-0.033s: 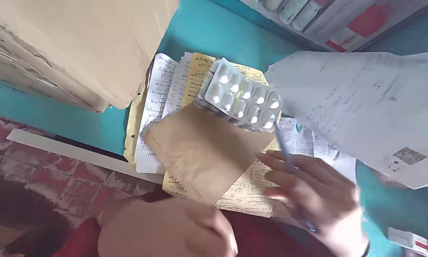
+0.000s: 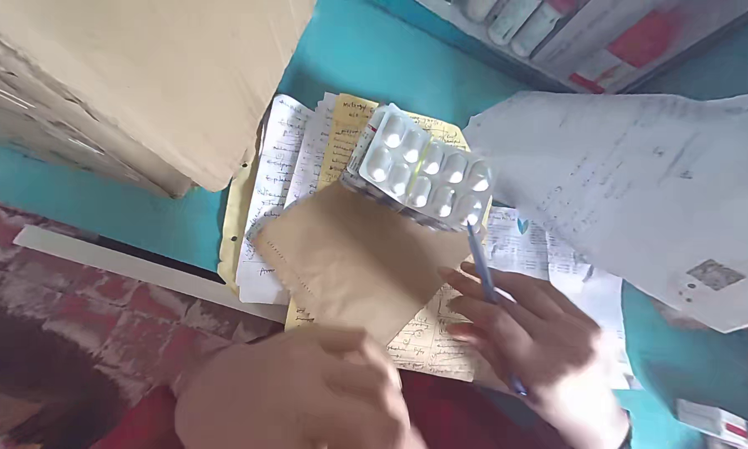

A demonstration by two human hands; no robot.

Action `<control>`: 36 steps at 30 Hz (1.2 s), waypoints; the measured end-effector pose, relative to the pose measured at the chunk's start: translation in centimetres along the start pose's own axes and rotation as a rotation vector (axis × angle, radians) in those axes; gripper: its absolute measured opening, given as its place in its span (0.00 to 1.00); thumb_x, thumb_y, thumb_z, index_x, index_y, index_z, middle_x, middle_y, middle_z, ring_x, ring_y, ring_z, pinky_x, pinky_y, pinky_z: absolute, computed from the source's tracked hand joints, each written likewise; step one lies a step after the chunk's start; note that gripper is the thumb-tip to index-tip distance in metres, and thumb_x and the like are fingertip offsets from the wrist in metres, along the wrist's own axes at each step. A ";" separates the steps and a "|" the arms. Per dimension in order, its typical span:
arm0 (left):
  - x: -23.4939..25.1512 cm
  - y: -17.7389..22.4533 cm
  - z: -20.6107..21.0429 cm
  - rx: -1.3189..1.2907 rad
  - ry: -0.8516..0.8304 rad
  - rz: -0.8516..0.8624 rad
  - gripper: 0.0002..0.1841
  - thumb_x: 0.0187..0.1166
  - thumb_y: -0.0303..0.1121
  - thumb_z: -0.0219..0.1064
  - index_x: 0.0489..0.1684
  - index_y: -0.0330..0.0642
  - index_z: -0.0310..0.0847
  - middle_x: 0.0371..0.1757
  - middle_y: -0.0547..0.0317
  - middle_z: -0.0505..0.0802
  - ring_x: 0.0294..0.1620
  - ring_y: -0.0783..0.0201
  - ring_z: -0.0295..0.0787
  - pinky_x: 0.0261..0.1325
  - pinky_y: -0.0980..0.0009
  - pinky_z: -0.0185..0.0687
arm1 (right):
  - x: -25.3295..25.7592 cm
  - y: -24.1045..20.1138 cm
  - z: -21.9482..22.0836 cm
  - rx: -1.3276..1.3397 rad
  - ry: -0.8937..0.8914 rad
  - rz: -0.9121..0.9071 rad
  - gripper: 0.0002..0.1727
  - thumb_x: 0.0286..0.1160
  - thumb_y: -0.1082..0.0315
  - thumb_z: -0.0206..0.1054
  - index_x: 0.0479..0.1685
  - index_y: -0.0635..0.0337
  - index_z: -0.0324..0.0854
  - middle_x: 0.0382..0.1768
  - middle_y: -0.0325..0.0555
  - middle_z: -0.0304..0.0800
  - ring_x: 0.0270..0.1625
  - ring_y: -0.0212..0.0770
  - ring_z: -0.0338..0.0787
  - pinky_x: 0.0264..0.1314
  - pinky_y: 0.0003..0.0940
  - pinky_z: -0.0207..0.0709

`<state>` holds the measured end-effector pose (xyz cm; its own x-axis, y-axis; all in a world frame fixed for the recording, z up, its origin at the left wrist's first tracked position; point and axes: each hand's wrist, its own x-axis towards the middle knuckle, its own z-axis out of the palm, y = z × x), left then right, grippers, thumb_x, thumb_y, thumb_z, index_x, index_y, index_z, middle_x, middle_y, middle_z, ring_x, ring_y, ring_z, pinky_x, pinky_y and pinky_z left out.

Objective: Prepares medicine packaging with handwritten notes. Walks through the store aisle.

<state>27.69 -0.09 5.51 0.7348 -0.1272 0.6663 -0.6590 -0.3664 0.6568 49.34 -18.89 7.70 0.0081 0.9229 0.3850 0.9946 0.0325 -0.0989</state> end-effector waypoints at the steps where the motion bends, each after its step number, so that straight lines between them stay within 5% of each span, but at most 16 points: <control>1: 0.2 -0.9 0.0 0.185 -0.009 -0.012 0.19 0.93 0.46 0.48 0.54 0.47 0.85 0.49 0.56 0.93 0.57 0.63 0.88 0.72 0.66 0.72 | -0.4 -0.3 0.7 -0.014 -0.041 0.021 0.20 0.91 0.49 0.55 0.52 0.55 0.84 0.56 0.49 0.96 0.62 0.49 0.91 0.64 0.40 0.78; 6: -0.7 -3.2 0.6 0.644 -0.161 -0.309 0.32 0.83 0.64 0.54 0.73 0.52 0.81 0.75 0.53 0.87 0.82 0.52 0.76 0.82 0.50 0.67 | -0.9 -1.0 3.1 -0.054 -0.118 0.076 0.20 0.87 0.51 0.59 0.59 0.54 0.88 0.60 0.49 0.95 0.65 0.51 0.91 0.67 0.43 0.80; 12: -1.3 -4.1 1.0 0.788 -0.126 -0.340 0.27 0.79 0.59 0.60 0.64 0.49 0.86 0.71 0.51 0.89 0.78 0.47 0.81 0.78 0.48 0.74 | -0.5 -1.0 3.8 -0.129 -0.009 0.085 0.16 0.88 0.55 0.59 0.53 0.52 0.90 0.51 0.45 0.98 0.59 0.47 0.94 0.60 0.40 0.82; 15: -1.2 -3.7 1.3 0.818 -0.163 -0.321 0.33 0.73 0.61 0.64 0.70 0.48 0.83 0.74 0.44 0.87 0.78 0.42 0.80 0.78 0.45 0.74 | -0.4 -0.6 3.5 -0.168 0.064 0.110 0.15 0.86 0.57 0.60 0.50 0.53 0.92 0.46 0.46 0.98 0.54 0.47 0.94 0.55 0.37 0.81; 18: -1.0 -3.4 1.2 0.863 -0.115 -0.260 0.27 0.83 0.54 0.57 0.68 0.46 0.84 0.70 0.47 0.90 0.74 0.47 0.85 0.75 0.52 0.78 | 0.1 -0.4 3.7 -0.207 0.102 0.086 0.12 0.82 0.64 0.63 0.45 0.53 0.94 0.39 0.46 0.98 0.40 0.46 0.93 0.35 0.35 0.78; 21: -1.1 -3.3 0.4 0.785 -0.065 -0.238 0.37 0.82 0.67 0.51 0.73 0.45 0.82 0.69 0.51 0.91 0.76 0.54 0.83 0.79 0.59 0.73 | 1.5 -0.2 3.7 -0.194 0.066 0.073 0.13 0.78 0.73 0.60 0.45 0.59 0.93 0.38 0.52 0.96 0.26 0.47 0.90 0.23 0.34 0.77; 28: -1.3 -3.5 -1.5 0.708 0.128 -0.288 0.55 0.66 0.82 0.52 0.70 0.33 0.77 0.73 0.47 0.87 0.78 0.61 0.80 0.80 0.62 0.70 | 5.5 2.3 1.0 -0.170 0.174 0.012 0.12 0.84 0.73 0.57 0.49 0.63 0.87 0.36 0.56 0.93 0.26 0.51 0.90 0.23 0.38 0.78; 31: -1.8 -3.3 -1.6 0.540 0.285 -0.272 0.48 0.75 0.74 0.56 0.81 0.39 0.71 0.74 0.51 0.87 0.76 0.65 0.81 0.80 0.64 0.74 | 5.2 1.6 -1.4 -0.197 0.296 -0.008 0.10 0.85 0.73 0.57 0.47 0.63 0.86 0.28 0.52 0.89 0.20 0.44 0.83 0.20 0.34 0.70; 34: -1.7 -3.4 -1.2 0.440 0.479 -0.186 0.20 0.89 0.47 0.58 0.69 0.48 0.82 0.62 0.66 0.95 0.64 0.77 0.89 0.67 0.77 0.85 | 4.0 0.3 -3.7 -0.147 0.436 -0.010 0.09 0.89 0.69 0.57 0.49 0.60 0.82 0.30 0.50 0.88 0.29 0.40 0.83 0.31 0.28 0.71; 36: -1.2 -3.1 -0.8 0.245 0.596 -0.149 0.15 0.90 0.40 0.57 0.65 0.51 0.86 0.61 0.75 0.94 0.62 0.80 0.90 0.66 0.80 0.85 | 3.3 -0.2 -4.8 -0.102 0.519 0.037 0.08 0.89 0.63 0.60 0.51 0.57 0.80 0.40 0.48 0.92 0.39 0.37 0.89 0.41 0.25 0.78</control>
<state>28.74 1.99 2.94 0.5541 0.4473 0.7021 -0.4500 -0.5485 0.7047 49.64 -17.66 13.36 0.0682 0.6108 0.7888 0.9975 -0.0581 -0.0413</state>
